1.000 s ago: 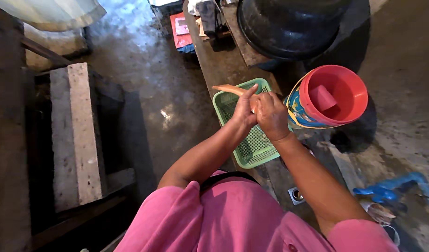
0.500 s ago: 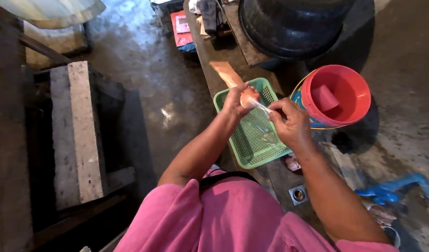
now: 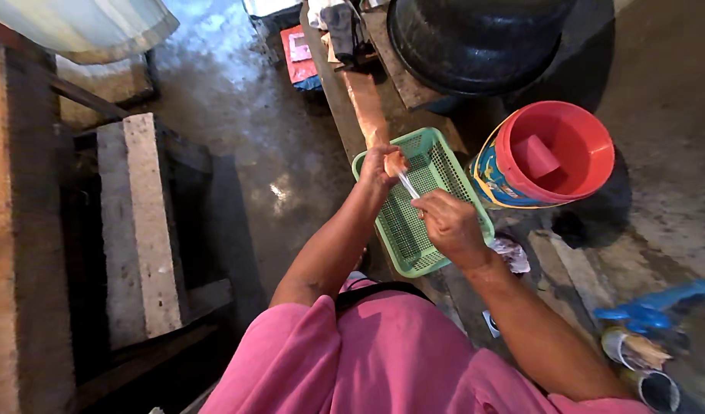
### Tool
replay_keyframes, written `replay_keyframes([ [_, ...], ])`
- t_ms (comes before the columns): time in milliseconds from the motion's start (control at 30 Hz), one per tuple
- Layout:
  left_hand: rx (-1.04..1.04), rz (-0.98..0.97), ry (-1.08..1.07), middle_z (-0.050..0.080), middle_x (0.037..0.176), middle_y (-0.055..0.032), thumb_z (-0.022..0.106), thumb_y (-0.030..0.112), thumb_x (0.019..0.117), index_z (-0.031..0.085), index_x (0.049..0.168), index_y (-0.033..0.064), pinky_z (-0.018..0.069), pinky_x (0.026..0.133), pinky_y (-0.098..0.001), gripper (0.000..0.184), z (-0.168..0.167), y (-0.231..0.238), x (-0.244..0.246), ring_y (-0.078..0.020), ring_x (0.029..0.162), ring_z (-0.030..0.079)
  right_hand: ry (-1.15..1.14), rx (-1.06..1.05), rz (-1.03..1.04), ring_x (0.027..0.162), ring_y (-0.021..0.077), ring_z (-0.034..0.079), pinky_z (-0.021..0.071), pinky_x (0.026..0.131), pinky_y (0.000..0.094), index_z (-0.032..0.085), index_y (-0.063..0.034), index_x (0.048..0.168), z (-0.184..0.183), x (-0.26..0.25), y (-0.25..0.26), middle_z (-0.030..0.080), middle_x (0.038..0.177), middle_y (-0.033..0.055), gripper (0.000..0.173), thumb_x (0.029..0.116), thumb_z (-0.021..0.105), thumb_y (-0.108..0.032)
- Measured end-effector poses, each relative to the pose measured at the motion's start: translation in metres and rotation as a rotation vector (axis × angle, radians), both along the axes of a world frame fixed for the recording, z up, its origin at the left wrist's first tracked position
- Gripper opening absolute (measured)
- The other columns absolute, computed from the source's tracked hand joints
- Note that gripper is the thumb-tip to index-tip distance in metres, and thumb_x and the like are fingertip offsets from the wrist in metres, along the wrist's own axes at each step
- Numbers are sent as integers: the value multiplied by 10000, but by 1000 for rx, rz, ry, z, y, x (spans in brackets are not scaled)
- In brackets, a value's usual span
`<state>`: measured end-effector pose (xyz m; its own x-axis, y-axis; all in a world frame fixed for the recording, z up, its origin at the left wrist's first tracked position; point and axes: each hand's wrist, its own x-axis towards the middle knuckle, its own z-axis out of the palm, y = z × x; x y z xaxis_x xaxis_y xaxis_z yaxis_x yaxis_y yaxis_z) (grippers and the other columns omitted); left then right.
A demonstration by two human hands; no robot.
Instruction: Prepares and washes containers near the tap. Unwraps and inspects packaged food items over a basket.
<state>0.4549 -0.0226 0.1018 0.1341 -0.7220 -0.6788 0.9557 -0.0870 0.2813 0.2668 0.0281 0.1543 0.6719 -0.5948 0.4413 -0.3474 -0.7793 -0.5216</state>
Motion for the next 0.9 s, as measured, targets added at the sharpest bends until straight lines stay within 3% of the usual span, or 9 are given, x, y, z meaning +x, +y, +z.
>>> replay_keyframes([
  [200,-65,-27,-147,541,734,-25,468,177,1033,498,1027,116,507,507,-270,68,-9,2,9,-121,556,547,-89,-75,25,726,213,708,590,662,283,773,18,948,-1,-18,29,723,850,157,186,929,588,23],
  [400,-99,3,-205,575,752,-49,434,278,1072,500,1045,110,544,517,-298,183,-12,3,4,-150,575,592,33,-6,83,712,242,710,602,644,330,755,24,955,-9,-31,41,716,869,165,200,935,557,39],
  [467,-151,-15,-241,601,798,-62,394,325,1091,506,1057,103,557,540,-308,251,-11,7,6,-161,608,611,273,242,114,832,310,731,621,749,430,744,35,1113,-10,-43,37,718,999,198,274,929,542,46],
  [533,-217,-29,-301,617,840,-59,385,319,1096,529,1069,94,577,571,-307,268,-8,10,7,-157,637,627,520,630,149,1145,365,657,527,1002,509,639,-11,1372,-2,-53,18,639,1316,224,400,979,563,-31],
  [600,-267,-45,-376,645,894,-56,394,291,1090,556,1082,94,576,591,-299,255,-4,15,3,-148,674,642,476,767,85,1287,359,579,469,1077,533,721,-44,1263,2,-61,0,590,1405,215,307,990,641,-158],
  [667,-340,-45,-454,677,966,-68,401,252,1078,553,1145,94,584,597,-303,229,-3,18,-4,-155,710,669,279,685,-83,1215,352,598,501,1005,547,771,-24,1057,6,-59,-11,624,1297,207,221,973,679,-206],
  [700,-384,-47,-479,680,992,-73,397,244,1068,539,1175,94,586,600,-306,233,-3,18,-9,-158,721,672,192,639,-159,1198,357,604,498,994,556,753,-1,1061,7,-52,-16,635,1268,215,234,982,664,-203],
  [800,-449,-37,-470,677,1080,-94,394,326,1076,518,1249,94,611,683,-357,315,0,21,-30,-190,804,693,4,796,-264,1118,293,671,542,981,485,579,40,1334,2,-18,-26,671,1225,210,417,1029,625,-241],
  [900,-438,-76,-457,688,1149,-100,295,549,1080,533,1307,95,624,772,-400,561,1,25,-48,-213,881,714,-111,1045,-292,821,255,709,616,740,452,428,11,1391,-20,8,-26,681,1023,182,491,1013,642,-217],
])
